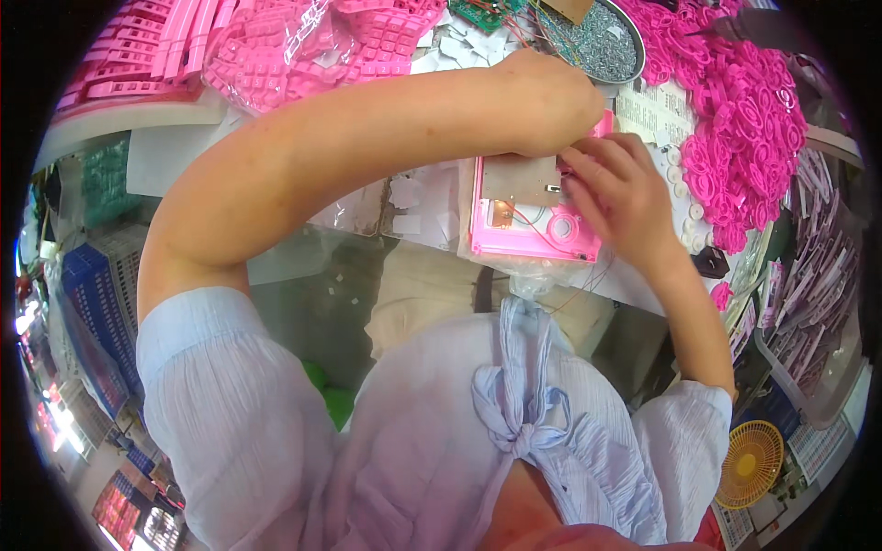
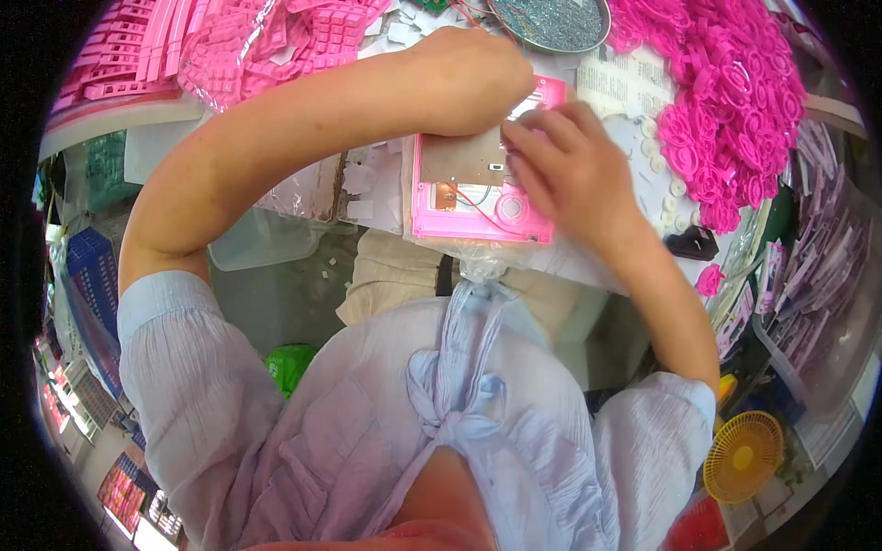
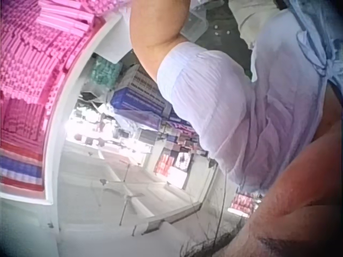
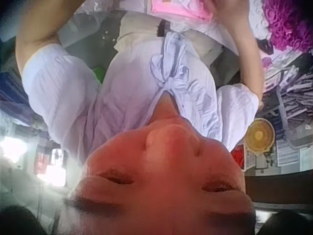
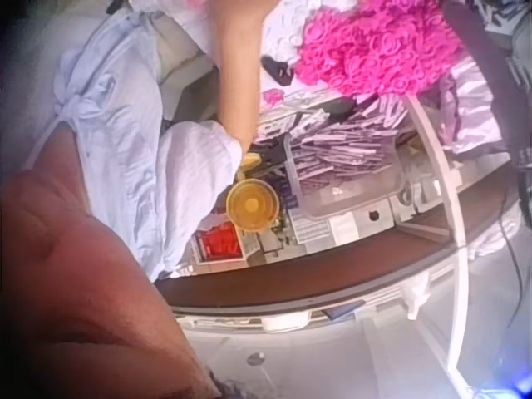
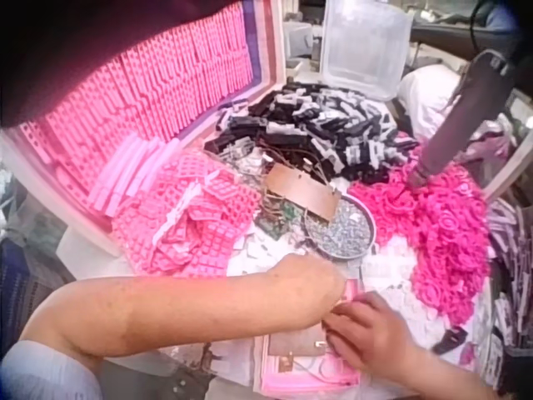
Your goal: Assembling a toy calculator-like device by placing internal components and using a glue gun to secure parts.
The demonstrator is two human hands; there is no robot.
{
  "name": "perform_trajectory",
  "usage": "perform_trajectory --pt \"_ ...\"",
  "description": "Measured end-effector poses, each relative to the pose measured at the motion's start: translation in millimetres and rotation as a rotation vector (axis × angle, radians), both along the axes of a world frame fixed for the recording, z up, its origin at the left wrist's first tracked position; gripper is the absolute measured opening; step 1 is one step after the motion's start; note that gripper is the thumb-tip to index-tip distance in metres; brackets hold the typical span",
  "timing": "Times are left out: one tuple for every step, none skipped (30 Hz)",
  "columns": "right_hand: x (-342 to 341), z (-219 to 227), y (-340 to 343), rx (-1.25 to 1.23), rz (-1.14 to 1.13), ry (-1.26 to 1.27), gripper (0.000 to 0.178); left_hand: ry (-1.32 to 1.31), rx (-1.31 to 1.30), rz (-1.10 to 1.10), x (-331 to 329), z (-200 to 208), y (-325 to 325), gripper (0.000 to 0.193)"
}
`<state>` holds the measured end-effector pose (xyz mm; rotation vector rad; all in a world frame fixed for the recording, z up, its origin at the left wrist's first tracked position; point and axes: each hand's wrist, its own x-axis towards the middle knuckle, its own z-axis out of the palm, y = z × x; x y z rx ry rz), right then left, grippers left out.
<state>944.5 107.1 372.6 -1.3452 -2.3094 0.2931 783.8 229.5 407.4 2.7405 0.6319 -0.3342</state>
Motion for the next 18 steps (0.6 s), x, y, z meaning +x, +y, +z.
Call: perform_trajectory --pt "-7.7 -2.2 -4.8 0.046 -0.050 -0.047 0.030 0.009 0.016 -0.021 -0.4 -0.5 -1.0 0.016" --pt "-14.0 -1.6 -6.2 0.040 -0.081 -0.074 0.029 0.005 0.011 -0.028 -0.9 -0.5 -2.0 0.015" --pt "-19.6 -0.2 -6.9 0.033 -0.112 -0.102 0.029 0.000 0.006 -0.037 -1.7 0.1 -3.1 0.015" --pt "-24.0 3.0 -5.2 0.034 -0.136 -0.133 0.028 -0.008 0.007 -0.037 -3.6 2.5 -3.5 0.015" --pt "-27.0 6.2 -3.0 0.000 -0.129 -0.114 0.026 -0.009 0.016 -0.039 -5.5 1.4 -3.9 0.014" --pt "-26.5 7.5 -0.7 -0.039 -0.129 -0.100 0.025 -0.010 0.025 -0.040 -7.8 -2.2 -4.8 0.014" --pt "-23.7 8.7 1.6 -0.078 -0.139 -0.091 0.025 -0.016 0.034 -0.052 -7.5 -5.3 -5.1 0.014" --pt "-21.2 10.4 3.5 -0.116 -0.149 -0.081 0.025 -0.025 0.056 -0.060 -7.4 -7.8 -5.8 0.013" --pt "-19.1 13.4 5.1 -0.147 -0.140 -0.084 0.024 -0.033 0.078 -0.067 -7.6 -10.0 -6.7 0.013" --pt "-17.5 16.0 6.7 -0.178 -0.128 -0.083 0.024 -0.038 0.100 -0.071 -8.4 -10.4 -7.0 0.012" --pt "-16.3 18.0 7.0 -0.209 -0.115 -0.083 0.024 -0.056 0.114 -0.115 -9.6 -9.6 -6.2 0.012" --pt "-15.7 16.6 4.9 -0.176 -0.105 -0.077 0.025 -0.074 0.127 -0.159 -10.8 -8.6 -5.3 0.012" --pt "-15.2 12.5 2.1 -0.141 -0.096 -0.074 0.026 -0.094 0.143 -0.202 -11.4 -7.7 -3.3 0.012" --pt "-14.9 9.0 -0.3 -0.106 -0.086 -0.070 0.027 -0.109 0.154 -0.215 -10.9 -7.2 -0.4 0.012" --pt "-14.9 7.2 -3.1 -0.064 -0.094 -0.072 0.029 -0.123 0.164 -0.228 -9.6 -6.4 3.2 0.012" --pt "-16.5 3.8 -7.9 -0.030 -0.097 -0.067 0.031 -0.132 0.166 -0.236 -10.2 -6.2 3.1 0.012" --pt "-17.8 2.2 -11.3 0.004 -0.100 -0.062 0.033 -0.082 0.158 -0.207 -7.5 -5.0 2.0 0.012" --pt "-20.0 3.0 -12.6 0.001 -0.108 -0.079 0.034 -0.032 0.151 -0.178 -2.2 -2.9 0.7 0.013"
